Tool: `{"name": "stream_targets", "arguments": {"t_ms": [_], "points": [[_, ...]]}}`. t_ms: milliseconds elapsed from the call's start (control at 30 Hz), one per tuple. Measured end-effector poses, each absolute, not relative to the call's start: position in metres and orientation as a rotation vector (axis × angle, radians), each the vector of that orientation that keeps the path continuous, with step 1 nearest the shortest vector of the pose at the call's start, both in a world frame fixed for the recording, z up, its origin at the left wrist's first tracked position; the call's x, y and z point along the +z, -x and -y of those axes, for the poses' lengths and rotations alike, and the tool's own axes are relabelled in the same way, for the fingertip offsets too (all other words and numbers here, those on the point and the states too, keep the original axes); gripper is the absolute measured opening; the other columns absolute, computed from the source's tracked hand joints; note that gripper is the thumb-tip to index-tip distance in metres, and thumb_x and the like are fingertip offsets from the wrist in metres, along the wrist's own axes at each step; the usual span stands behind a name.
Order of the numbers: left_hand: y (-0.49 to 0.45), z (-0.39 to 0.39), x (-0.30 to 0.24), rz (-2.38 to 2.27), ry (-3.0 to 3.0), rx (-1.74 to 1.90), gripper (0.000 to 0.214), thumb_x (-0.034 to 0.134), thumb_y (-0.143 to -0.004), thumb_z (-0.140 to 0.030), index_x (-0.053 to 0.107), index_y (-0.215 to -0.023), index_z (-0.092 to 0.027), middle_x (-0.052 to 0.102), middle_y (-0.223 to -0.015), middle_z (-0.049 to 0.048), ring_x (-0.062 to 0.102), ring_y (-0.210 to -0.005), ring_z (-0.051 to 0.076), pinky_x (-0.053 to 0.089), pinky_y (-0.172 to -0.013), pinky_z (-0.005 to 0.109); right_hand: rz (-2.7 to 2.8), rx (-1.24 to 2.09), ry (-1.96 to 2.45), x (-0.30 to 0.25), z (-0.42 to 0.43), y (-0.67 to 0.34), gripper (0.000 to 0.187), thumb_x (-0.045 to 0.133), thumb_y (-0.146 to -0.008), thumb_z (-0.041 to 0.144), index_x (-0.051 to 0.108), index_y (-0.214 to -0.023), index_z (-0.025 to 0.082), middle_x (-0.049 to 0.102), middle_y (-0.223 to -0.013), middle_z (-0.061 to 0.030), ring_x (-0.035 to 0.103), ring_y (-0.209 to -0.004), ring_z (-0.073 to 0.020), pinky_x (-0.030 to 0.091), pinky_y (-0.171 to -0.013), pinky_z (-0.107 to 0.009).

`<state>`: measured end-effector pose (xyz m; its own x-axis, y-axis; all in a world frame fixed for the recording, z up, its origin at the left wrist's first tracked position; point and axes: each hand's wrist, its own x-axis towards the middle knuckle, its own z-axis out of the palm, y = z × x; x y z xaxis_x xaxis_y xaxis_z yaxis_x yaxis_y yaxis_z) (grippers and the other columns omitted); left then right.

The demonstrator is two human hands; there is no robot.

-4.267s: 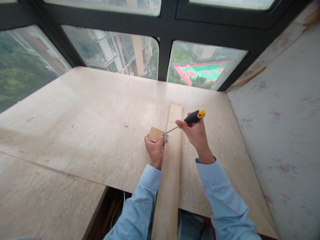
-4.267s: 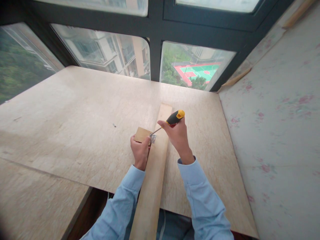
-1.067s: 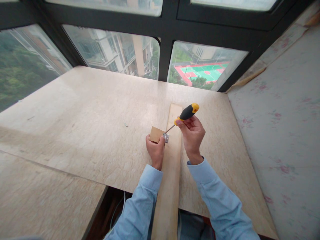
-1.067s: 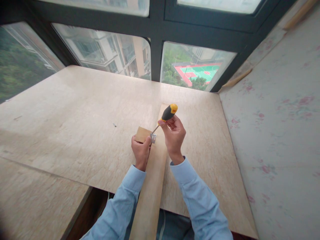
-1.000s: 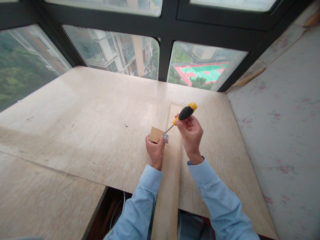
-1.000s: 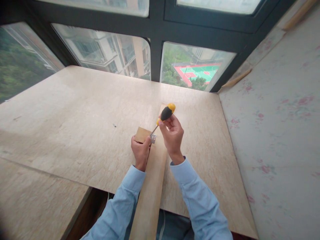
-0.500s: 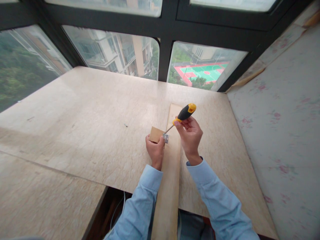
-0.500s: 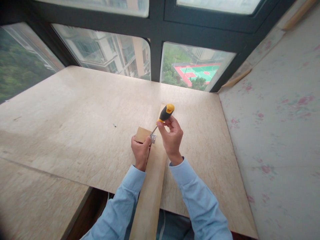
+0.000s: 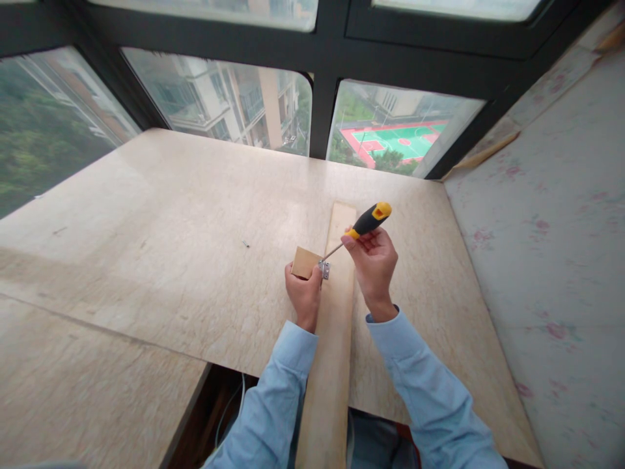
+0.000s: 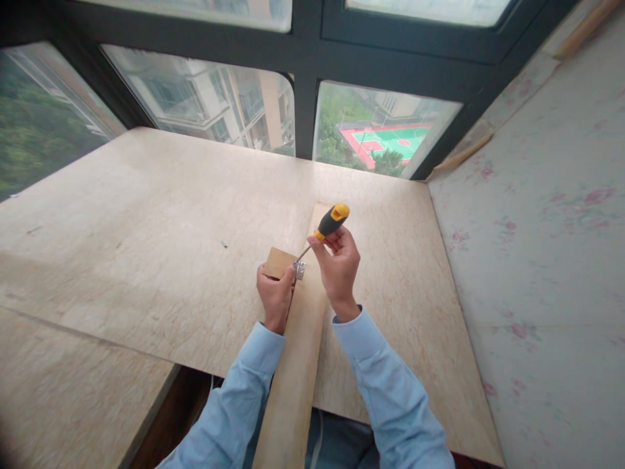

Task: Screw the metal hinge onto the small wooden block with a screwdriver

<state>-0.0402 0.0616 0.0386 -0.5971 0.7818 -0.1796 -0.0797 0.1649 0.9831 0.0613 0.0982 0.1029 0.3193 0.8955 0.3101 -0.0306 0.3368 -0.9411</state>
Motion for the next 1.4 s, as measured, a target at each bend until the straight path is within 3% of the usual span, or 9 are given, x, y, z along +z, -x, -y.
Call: {"name": "stream_targets", "arguments": {"t_ms": [100,233,467,733,833,933,1000,1233,1400], "points": [[0.04,-0.061,0.038,-1.723,-0.664,1.521,0.036,0.074,-0.07,-0.029,0.053,-0.096,-0.016,0.063,-0.082,0.0017,0.062,-0.067,0.014,0.049,-0.056,0.023,1.09,0.837,0.962,0.105,-0.098,-0.06,0.032,0.072,-0.082,0.034,0.06,-0.11,0.022,0.072,-0.107,-0.0061,0.07,-0.102,-0.0204,0.055,-0.096,-0.04],[0.04,-0.061,0.039,-1.711,-0.659,1.522,0.037,0.075,-0.069,-0.03,0.053,-0.096,-0.016,0.064,-0.082,0.0015,0.062,-0.067,0.014,0.049,-0.057,0.023,1.111,0.835,0.926,0.103,-0.099,-0.059,0.05,0.069,-0.084,0.038,0.05,-0.129,0.027,0.069,-0.112,-0.0045,0.069,-0.104,-0.0193,0.054,-0.097,-0.041],[0.04,-0.061,0.039,-1.716,-0.659,1.525,0.037,0.075,-0.069,-0.03,0.053,-0.096,-0.017,0.064,-0.082,0.0017,0.063,-0.067,0.015,0.05,-0.057,0.024,1.043,0.796,1.067,0.101,-0.103,-0.066,0.048,0.082,-0.074,0.038,0.06,-0.114,0.022,0.072,-0.089,-0.0012,0.072,-0.085,-0.0185,0.058,-0.085,-0.037],[0.04,-0.061,0.033,-1.724,-0.669,1.523,0.037,0.075,-0.07,-0.029,0.054,-0.097,-0.017,0.063,-0.083,0.0011,0.062,-0.068,0.014,0.049,-0.058,0.024,1.078,0.814,0.874,0.11,-0.102,-0.07,0.05,0.068,-0.085,0.042,0.051,-0.13,0.027,0.071,-0.116,-0.0069,0.071,-0.102,-0.0217,0.057,-0.093,-0.044],[0.04,-0.061,0.033,-1.725,-0.661,1.518,0.037,0.075,-0.069,-0.028,0.055,-0.099,-0.017,0.064,-0.084,0.0017,0.063,-0.07,0.015,0.05,-0.06,0.024,1.035,0.729,0.897,0.118,-0.104,-0.082,0.048,0.067,-0.084,0.042,0.052,-0.127,0.028,0.069,-0.095,-0.0007,0.069,-0.073,-0.0151,0.058,-0.072,-0.035],[0.04,-0.061,0.035,-1.732,-0.656,1.514,0.037,0.075,-0.069,-0.028,0.055,-0.098,-0.017,0.064,-0.084,0.0019,0.063,-0.07,0.015,0.049,-0.06,0.024,0.996,0.709,1.066,0.125,-0.104,-0.098,0.032,0.073,-0.078,0.043,0.061,-0.1,0.023,0.058,-0.069,0.0053,0.046,-0.042,-0.0072,0.041,-0.043,-0.024],[0.04,-0.061,0.036,-1.731,-0.66,1.511,0.037,0.075,-0.07,-0.029,0.055,-0.098,-0.017,0.064,-0.084,0.0019,0.063,-0.069,0.015,0.049,-0.059,0.024,1.102,0.773,1.241,0.127,-0.104,-0.105,0.032,0.078,-0.073,0.045,0.061,-0.085,0.02,0.051,-0.058,0.007,0.036,-0.037,-0.0063,0.03,-0.037,-0.023],[0.04,-0.059,0.038,-1.689,-0.669,1.541,0.039,0.077,-0.07,-0.032,0.053,-0.097,-0.016,0.064,-0.083,0.0024,0.063,-0.068,0.015,0.049,-0.057,0.024,1.745,0.651,1.589,0.112,-0.105,-0.085,0.02,0.074,-0.076,0.036,0.064,-0.079,0.019,0.063,-0.07,0.0002,0.056,-0.066,-0.0162,0.038,-0.059,-0.027],[0.04,-0.057,0.04,-1.669,-0.67,1.535,0.042,0.079,-0.07,-0.037,0.053,-0.096,-0.016,0.065,-0.083,0.0034,0.063,-0.069,0.016,0.049,-0.055,0.023,1.913,0.664,1.77,0.1,-0.105,-0.066,0.02,0.072,-0.082,0.038,0.062,-0.084,0.021,0.068,-0.079,-0.0039,0.062,-0.074,-0.021,0.035,-0.061,-0.028]]}}
